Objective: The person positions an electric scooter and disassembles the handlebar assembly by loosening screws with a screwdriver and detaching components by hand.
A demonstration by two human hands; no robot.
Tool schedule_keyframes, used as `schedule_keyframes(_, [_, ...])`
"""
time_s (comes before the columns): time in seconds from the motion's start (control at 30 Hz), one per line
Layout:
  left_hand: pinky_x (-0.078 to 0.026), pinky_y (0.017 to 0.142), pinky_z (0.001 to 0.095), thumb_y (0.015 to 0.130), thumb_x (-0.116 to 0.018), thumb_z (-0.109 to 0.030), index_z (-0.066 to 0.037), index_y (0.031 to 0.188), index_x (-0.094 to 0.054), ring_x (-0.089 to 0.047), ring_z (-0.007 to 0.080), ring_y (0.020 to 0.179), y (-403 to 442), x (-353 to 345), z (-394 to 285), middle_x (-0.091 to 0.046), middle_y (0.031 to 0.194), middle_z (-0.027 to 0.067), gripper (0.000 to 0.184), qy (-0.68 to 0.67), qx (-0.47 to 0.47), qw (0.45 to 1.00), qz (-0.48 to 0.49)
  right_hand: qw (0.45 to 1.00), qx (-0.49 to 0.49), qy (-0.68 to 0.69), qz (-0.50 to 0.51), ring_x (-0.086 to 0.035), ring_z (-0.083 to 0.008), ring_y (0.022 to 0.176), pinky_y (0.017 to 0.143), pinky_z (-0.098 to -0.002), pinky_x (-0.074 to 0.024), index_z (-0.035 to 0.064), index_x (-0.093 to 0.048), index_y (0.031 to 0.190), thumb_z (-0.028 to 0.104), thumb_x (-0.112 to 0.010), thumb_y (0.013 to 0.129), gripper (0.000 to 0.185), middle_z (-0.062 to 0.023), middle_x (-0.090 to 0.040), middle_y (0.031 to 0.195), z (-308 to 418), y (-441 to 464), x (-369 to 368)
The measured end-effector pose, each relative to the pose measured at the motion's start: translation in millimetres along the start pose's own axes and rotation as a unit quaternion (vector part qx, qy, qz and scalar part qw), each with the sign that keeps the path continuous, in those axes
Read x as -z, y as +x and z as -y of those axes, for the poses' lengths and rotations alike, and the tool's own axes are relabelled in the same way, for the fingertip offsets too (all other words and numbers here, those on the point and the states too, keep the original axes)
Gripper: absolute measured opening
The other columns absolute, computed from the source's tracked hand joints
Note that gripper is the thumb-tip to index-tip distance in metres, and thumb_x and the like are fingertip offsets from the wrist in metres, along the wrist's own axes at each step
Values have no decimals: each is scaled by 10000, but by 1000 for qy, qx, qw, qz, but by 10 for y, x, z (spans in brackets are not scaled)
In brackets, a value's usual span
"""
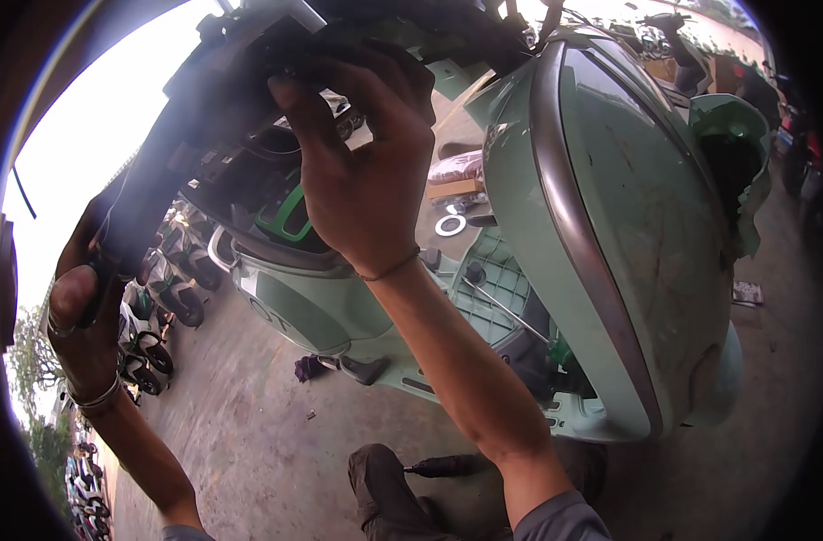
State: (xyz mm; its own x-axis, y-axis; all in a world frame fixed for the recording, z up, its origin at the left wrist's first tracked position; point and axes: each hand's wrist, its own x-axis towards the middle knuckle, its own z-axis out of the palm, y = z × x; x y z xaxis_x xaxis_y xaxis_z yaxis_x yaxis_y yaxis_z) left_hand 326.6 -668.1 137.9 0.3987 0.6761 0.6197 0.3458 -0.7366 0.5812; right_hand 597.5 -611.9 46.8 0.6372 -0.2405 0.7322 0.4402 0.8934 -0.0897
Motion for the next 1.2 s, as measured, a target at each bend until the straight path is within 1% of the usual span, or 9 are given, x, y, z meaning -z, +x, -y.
schedule_keyframes(0.2, [-542,985,354,780,-715,-519,59,1428,-420,-661,268,1100,11,-20,0,-636,1250,207,917,-2,-19,1000,19,997,-1,-71,23,-629,-201,939,827,-320,-473,47,-731,935,65,-762,819,122,-57,-713,923,63,-5,60])
schedule_keyframes(0.27, [-550,976,358,810,-702,-517,58,1424,-423,-662,258,1101,53,-1,34,-640,1244,200,887,-16,-49,997,51,997,-74,-27,23,-644,-160,856,765,-286,-485,41,-727,935,29,-755,825,115,-49,-716,891,99,4,73])
schedule_keyframes(0.3, [-511,977,352,783,-671,-617,57,1446,-401,-603,259,1178,13,30,62,-569,1330,215,983,38,-19,999,26,997,-70,-31,31,-644,-160,856,765,-286,-485,41,-727,935,29,-755,825,115,-49,-716,891,87,8,78])
schedule_keyframes(0.5, [-513,978,353,780,-670,-621,56,1447,-401,-604,260,1178,43,10,110,-568,1331,216,988,70,-25,997,-11,998,-55,-17,38,-639,-149,822,759,-287,-478,28,-719,932,12,-737,837,98,-49,-715,865,66,17,85])
schedule_keyframes(0.57, [-513,978,353,779,-670,-623,56,1447,-401,-604,260,1178,66,-47,135,-568,1331,217,989,74,-30,997,-12,997,15,-68,35,-635,-179,794,778,-304,-461,24,-712,919,18,-723,845,75,-54,-713,855,19,27,90])
schedule_keyframes(0.67, [-514,978,354,778,-669,-625,56,1447,-401,-605,260,1178,83,-115,163,-568,1331,217,992,81,-33,996,-14,991,103,-78,30,-626,-199,842,798,-324,-444,25,-707,908,35,-702,864,46,-58,-705,850,-20,82,82])
schedule_keyframes(0.8, [-514,978,354,776,-669,-628,56,1447,-401,-605,261,1178,87,-140,179,-567,1332,218,995,86,-32,996,-14,996,35,-59,58,-665,-195,900,779,-288,-512,-37,-707,973,-2,-724,862,117,-126,-713,936,-4,72,74])
schedule_keyframes(1.1, [-516,978,355,772,-668,-635,55,1447,-400,-606,262,1178,91,-207,201,-566,1333,220,1002,86,-31,996,-11,998,38,29,28,-655,-187,876,775,-298,-506,-36,-712,942,35,-708,888,89,-125,-711,930,-116,52,21])
schedule_keyframes(1.2, [-516,978,356,771,-668,-638,55,1448,-400,-607,263,1179,113,-167,198,-566,1334,221,1005,83,-34,996,-14,993,80,-59,57,-649,-177,863,787,-298,-495,-33,-717,955,66,-692,909,112,-117,-713,934,-133,71,35])
